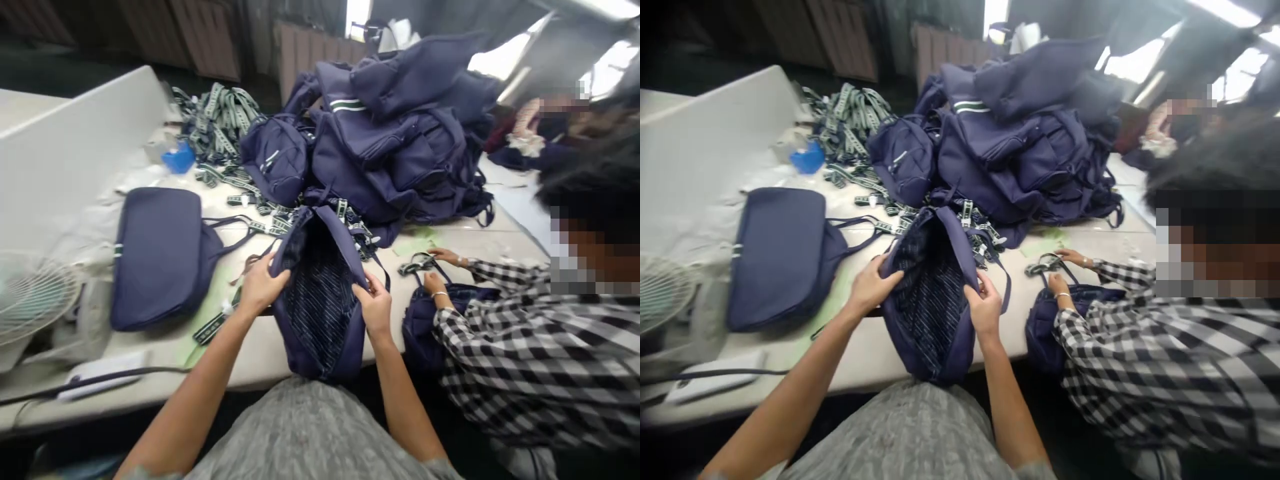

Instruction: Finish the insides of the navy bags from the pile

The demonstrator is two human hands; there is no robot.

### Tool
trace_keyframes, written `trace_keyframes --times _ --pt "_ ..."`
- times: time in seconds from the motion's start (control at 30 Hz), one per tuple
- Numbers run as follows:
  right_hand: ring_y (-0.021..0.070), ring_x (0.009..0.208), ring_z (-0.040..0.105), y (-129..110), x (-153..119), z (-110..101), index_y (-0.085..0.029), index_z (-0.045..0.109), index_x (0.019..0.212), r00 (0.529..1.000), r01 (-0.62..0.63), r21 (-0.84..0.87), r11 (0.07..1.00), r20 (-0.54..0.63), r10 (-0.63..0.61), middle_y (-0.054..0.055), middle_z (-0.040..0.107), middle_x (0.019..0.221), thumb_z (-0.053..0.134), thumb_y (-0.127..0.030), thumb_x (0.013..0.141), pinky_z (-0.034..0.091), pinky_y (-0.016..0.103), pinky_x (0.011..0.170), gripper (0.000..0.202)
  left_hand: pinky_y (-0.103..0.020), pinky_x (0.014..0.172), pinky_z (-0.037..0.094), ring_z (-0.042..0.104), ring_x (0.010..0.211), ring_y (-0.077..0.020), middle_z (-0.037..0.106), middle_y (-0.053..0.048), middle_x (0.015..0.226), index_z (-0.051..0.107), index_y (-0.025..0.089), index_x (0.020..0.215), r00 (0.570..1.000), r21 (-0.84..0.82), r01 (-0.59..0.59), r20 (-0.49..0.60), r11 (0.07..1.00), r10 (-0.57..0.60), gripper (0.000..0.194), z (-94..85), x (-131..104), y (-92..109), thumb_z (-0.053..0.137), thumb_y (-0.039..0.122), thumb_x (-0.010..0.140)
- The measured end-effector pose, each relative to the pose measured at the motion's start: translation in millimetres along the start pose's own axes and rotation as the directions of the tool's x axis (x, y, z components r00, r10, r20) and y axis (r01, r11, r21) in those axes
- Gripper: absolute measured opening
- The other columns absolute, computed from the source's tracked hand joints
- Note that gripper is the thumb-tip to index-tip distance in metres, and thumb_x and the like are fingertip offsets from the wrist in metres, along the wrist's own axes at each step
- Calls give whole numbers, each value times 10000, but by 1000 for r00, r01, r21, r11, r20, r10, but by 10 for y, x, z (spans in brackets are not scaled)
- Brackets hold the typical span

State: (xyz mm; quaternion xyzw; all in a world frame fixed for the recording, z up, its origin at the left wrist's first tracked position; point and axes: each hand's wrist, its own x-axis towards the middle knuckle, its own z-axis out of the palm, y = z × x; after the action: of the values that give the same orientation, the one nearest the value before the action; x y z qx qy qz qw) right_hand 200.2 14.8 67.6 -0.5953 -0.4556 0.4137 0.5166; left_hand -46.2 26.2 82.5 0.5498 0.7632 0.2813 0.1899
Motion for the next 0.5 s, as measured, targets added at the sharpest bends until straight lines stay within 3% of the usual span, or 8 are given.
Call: trace_keyframes --times 0.07,0.2,0.3,0.37,0.43,0.5 --pt "209 789 631 75 -25 -19 -100 620 1234 1000 -2 -14 1000 -3 2 96 691 958 689 -370 724 513 329 734 581 -387 956 476 596 1038 -251 615 -100 1121 521 190 1322 997 -51 -30 -79 998 26 589 98 -193 18 641 355 770" --pt "268 985 636 211 -26 -108 -103 639 1214 999 41 -149 988 -22 -44 136 680 1113 684 -435 738 491 398 902 581 -405 1058 405 505 1180 -235 548 -123 1220 456 172 1369 949 -131 -246 -236 960 211 532 282 -698 70 566 332 873" --pt "285 1104 597 254 -30 -209 -118 635 1223 997 77 -267 961 31 -71 139 650 1199 670 -457 750 435 427 1001 583 -371 1041 425 515 1176 -198 555 -102 1225 500 201 1308 919 -251 -323 -312 912 239 393 344 -967 -52 492 257 919" --pt "285 1109 594 256 -37 -245 -120 635 1221 994 95 -311 946 75 -75 138 650 1198 666 -462 755 428 428 1009 579 -360 1009 448 550 1118 -187 588 -89 1152 567 192 1170 905 -284 -293 -390 913 169 277 371 -996 -306 439 196 925" --pt "277 1053 613 245 -38 -228 -112 651 1185 990 121 -329 937 111 -88 140 663 1154 662 -459 760 456 414 964 549 -362 1004 442 565 1068 -191 602 -87 1059 587 177 1019 902 -208 -178 -425 962 75 216 402 -908 -698 406 143 908" --pt "262 979 628 226 -24 -161 -105 672 1135 983 155 -329 931 144 -113 137 676 1095 658 -450 764 484 393 901 506 -341 1011 422 546 1088 -203 593 -105 1059 566 158 1025 945 9 2 -327 1000 1 244 432 -749 -1165 409 82 854"
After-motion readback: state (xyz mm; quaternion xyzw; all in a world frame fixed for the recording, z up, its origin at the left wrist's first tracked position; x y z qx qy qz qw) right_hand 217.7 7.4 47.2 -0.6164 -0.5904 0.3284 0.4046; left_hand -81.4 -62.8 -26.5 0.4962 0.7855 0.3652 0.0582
